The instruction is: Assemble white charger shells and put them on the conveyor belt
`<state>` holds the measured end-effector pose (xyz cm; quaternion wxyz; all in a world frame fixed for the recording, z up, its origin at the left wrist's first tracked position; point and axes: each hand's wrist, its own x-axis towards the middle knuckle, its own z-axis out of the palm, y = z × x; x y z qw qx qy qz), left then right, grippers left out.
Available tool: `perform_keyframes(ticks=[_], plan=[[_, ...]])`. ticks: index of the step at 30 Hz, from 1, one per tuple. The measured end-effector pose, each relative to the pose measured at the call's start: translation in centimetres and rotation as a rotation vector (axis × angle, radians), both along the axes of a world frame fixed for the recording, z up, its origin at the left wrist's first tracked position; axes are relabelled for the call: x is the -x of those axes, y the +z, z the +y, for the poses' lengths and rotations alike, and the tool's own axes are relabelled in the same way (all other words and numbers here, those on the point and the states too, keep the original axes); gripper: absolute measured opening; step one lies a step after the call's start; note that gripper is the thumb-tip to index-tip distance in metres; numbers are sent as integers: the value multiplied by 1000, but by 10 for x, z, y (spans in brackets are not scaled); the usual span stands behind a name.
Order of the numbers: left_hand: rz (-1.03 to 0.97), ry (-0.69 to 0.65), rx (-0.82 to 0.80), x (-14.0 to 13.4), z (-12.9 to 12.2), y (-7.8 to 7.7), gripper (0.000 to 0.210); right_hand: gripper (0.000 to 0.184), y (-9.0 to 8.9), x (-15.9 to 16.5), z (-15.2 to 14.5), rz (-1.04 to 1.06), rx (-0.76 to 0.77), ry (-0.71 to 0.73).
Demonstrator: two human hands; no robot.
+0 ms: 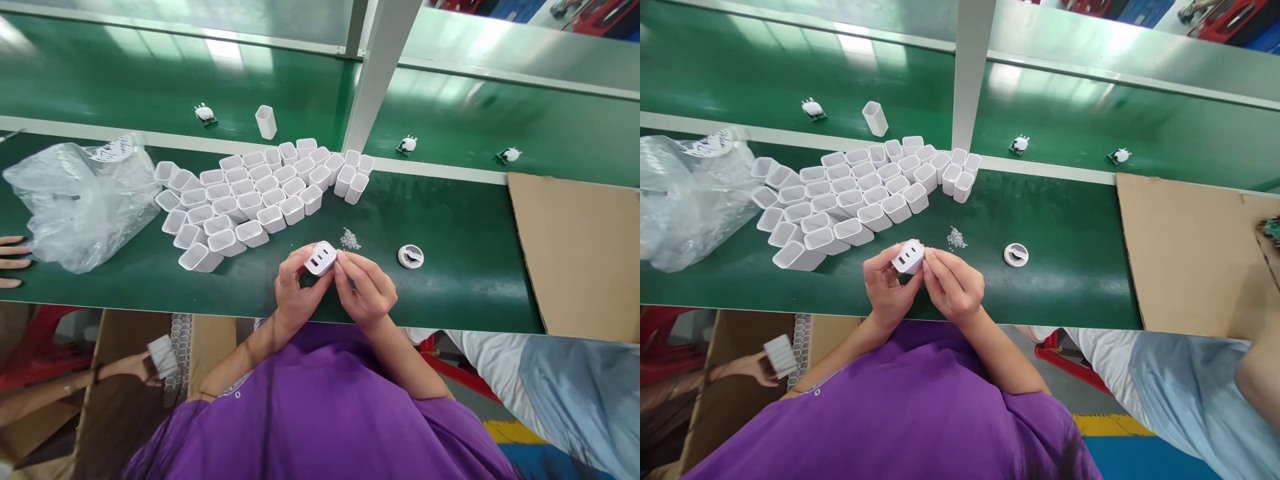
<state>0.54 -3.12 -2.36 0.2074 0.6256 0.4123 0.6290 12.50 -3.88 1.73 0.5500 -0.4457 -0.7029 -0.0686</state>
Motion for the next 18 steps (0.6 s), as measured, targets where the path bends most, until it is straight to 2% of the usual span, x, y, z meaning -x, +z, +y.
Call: perform_keyframes(ticks=[4,7,10,13,15,18], plan=[[112,62,-90,2,3,-1,53,36,-2,-1,-4,-61,-10,23],[64,40,-74,2,3,3,51,36,-3,-2,-6,66,92,100],[-89,-104,151,2,2,11,45,25,-2,-3,-6,308,294,217],[-226,-293,394,5,1,18,39,19,1,-5,-5,437,424,257],[-242,-316,431,8,1,20,37,20,4,-6,-3,472,476,298],[-164,-252,426,12,2,21,37,19,7,-8,0,492,552,403]])
